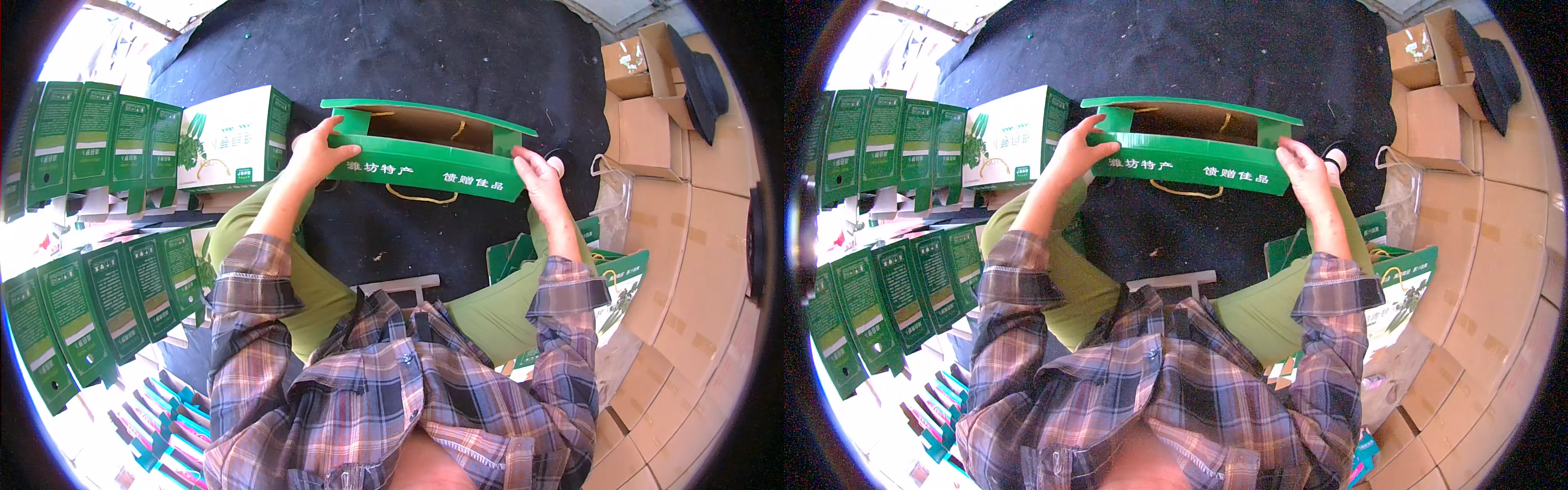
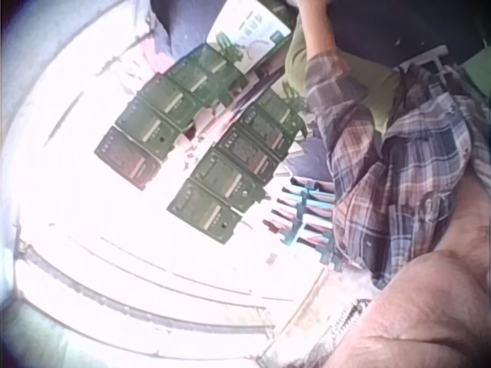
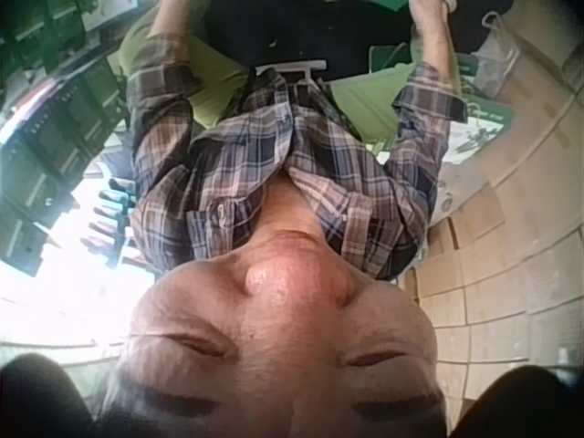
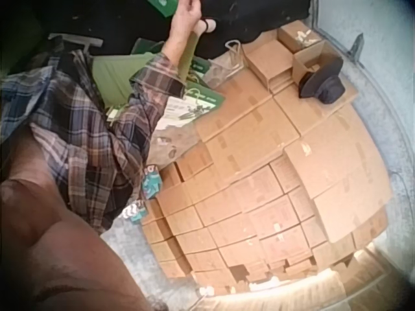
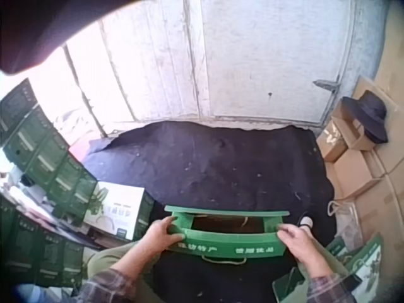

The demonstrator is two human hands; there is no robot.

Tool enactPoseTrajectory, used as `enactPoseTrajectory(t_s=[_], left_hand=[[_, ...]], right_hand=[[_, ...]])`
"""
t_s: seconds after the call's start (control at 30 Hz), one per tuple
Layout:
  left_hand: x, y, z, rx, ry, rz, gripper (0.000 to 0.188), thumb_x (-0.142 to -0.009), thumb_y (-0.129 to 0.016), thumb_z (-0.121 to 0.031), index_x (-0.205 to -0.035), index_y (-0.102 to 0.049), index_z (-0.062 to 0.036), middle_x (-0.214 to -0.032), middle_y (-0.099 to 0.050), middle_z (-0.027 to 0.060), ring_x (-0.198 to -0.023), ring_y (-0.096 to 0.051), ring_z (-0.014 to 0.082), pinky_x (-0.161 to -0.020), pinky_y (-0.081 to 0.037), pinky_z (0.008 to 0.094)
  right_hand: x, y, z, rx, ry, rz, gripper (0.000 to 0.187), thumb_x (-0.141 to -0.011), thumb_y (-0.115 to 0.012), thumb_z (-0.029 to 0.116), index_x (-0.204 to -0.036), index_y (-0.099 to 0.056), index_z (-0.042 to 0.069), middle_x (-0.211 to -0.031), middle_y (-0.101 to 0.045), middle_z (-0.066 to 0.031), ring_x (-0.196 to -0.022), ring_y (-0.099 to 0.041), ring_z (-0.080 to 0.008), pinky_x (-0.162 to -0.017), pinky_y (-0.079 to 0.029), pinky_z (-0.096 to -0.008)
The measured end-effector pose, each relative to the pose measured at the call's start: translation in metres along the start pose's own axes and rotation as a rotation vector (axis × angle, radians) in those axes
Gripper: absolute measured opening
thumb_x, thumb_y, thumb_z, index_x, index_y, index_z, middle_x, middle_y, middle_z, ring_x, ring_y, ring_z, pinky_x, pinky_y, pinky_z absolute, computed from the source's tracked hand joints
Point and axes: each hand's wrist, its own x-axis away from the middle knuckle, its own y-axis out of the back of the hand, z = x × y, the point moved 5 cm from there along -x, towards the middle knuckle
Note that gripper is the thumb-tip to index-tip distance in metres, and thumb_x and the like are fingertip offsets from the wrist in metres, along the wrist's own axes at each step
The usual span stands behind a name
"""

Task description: The person picks up a flat green and white cardboard box, folds it into shape, and places it onto a stack before repeating the process with another box.

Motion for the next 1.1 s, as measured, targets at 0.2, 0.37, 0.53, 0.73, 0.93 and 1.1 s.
enactPoseTrajectory(t_s=[0.2,0.37,0.53,0.73,0.93,1.1], left_hand=[[0.004,-0.008,-0.025,-0.243,0.046,-0.094,0.048,-0.076,-0.074,-0.025,-0.12,-0.059,-0.0136,-0.107,-0.057,0.0156,-0.097,-0.059,0.0336,-0.082,-0.05,0.0426],[0.007,-0.011,-0.03,-0.277,0.093,-0.11,0.04,-0.076,-0.073,-0.025,-0.113,-0.064,-0.0147,-0.11,-0.058,0.0142,-0.1,-0.059,0.0329,-0.084,-0.05,0.0417],[0.013,-0.012,-0.026,-0.228,0.053,-0.116,0.056,-0.07,-0.077,-0.02,-0.122,-0.057,-0.0191,-0.122,-0.052,0.0135,-0.106,-0.056,0.0345,-0.085,-0.05,0.0426],[0.033,-0.025,-0.053,-0.343,-0.096,0.017,0.088,-0.053,-0.087,-0.019,-0.131,-0.047,-0.0242,-0.131,-0.042,0.0144,-0.112,-0.049,0.0416,-0.091,-0.047,0.0472],[0.03,-0.031,-0.05,-0.426,-0.123,0.019,0.086,-0.053,-0.086,-0.015,-0.13,-0.047,-0.0219,-0.125,-0.045,0.0142,-0.112,-0.047,0.0429,-0.093,-0.045,0.0491],[0.027,-0.031,-0.047,-0.414,-0.153,0.028,0.081,-0.053,-0.084,-0.015,-0.127,-0.049,-0.0211,-0.119,-0.047,0.0142,-0.11,-0.048,0.0418,-0.092,-0.045,0.0485]], right_hand=[[0.021,-0.025,0.012,0.833,0.422,-0.24,0.076,-0.067,-0.079,0.008,-0.135,-0.044,0.01,-0.133,-0.046,-0.0178,-0.116,-0.05,-0.037,-0.096,-0.045,-0.0427],[0.03,-0.038,0.013,0.837,0.35,-0.211,0.085,-0.064,-0.08,0.006,-0.139,-0.039,0.012,-0.142,-0.035,-0.0169,-0.118,-0.047,-0.0392,-0.098,-0.044,-0.0437],[0.036,-0.053,0.02,0.942,0.406,-0.178,0.092,-0.059,-0.082,0.004,-0.14,-0.038,0.013,-0.143,-0.033,-0.0149,-0.118,-0.045,-0.0393,-0.097,-0.045,-0.0452],[0.031,-0.055,0.017,1.008,0.435,-0.213,0.091,-0.056,-0.083,0.003,-0.137,-0.042,0.016,-0.132,-0.042,-0.0122,-0.114,-0.047,-0.0375,-0.095,-0.046,-0.044],[0.026,-0.054,0.017,1.012,0.443,-0.219,0.079,-0.057,-0.082,0.007,-0.129,-0.049,0.014,-0.124,-0.048,-0.0109,-0.11,-0.05,-0.0357,-0.091,-0.047,-0.044],[0.024,-0.051,0.016,1.029,0.434,-0.205,0.077,-0.057,-0.082,0.007,-0.127,-0.051,0.014,-0.123,-0.049,-0.0109,-0.108,-0.05,-0.0352,-0.09,-0.047,-0.0438]])
